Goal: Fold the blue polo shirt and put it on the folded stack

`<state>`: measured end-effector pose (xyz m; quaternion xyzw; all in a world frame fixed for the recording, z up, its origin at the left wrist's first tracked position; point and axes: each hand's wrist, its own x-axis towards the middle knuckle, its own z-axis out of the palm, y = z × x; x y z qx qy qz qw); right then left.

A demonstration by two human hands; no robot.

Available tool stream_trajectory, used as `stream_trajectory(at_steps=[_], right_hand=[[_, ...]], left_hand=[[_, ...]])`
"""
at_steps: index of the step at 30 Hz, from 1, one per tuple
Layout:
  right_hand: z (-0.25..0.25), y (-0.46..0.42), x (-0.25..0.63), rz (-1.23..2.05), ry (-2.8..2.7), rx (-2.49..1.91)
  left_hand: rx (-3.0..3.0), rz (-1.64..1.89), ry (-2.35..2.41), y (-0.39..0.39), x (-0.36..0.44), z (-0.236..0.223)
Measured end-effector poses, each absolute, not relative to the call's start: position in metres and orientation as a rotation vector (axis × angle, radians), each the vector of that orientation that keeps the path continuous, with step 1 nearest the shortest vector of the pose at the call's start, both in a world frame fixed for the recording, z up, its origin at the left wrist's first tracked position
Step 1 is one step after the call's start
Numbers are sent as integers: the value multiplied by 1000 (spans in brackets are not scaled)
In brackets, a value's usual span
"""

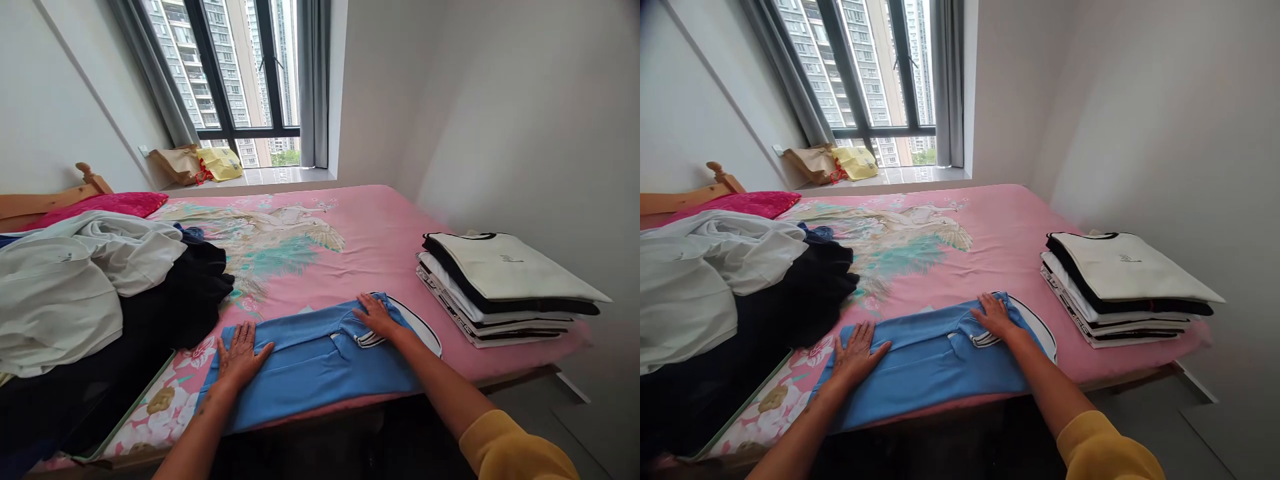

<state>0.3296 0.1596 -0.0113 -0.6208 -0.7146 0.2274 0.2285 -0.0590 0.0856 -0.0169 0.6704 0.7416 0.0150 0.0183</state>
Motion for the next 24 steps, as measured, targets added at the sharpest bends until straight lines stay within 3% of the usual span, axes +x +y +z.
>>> stream_trajectory(at_steps=[6, 10, 13, 17, 24], right_hand=[[5, 120, 388, 592, -1600, -1663], [-7, 83, 399, 515, -1748, -1778], [-10, 72, 391, 361, -1839, -1821], [3, 70, 387, 253, -1870, -1698], [20, 64, 398, 330, -1875, -1381]], left_hand=[[2201, 376, 2292, 80, -40, -13], [2539, 662, 1746, 68, 39, 2], [2657, 635, 1348, 61, 118, 16], [2618, 551, 1394, 66, 190, 25], [2706, 323, 1575, 81, 182, 29]])
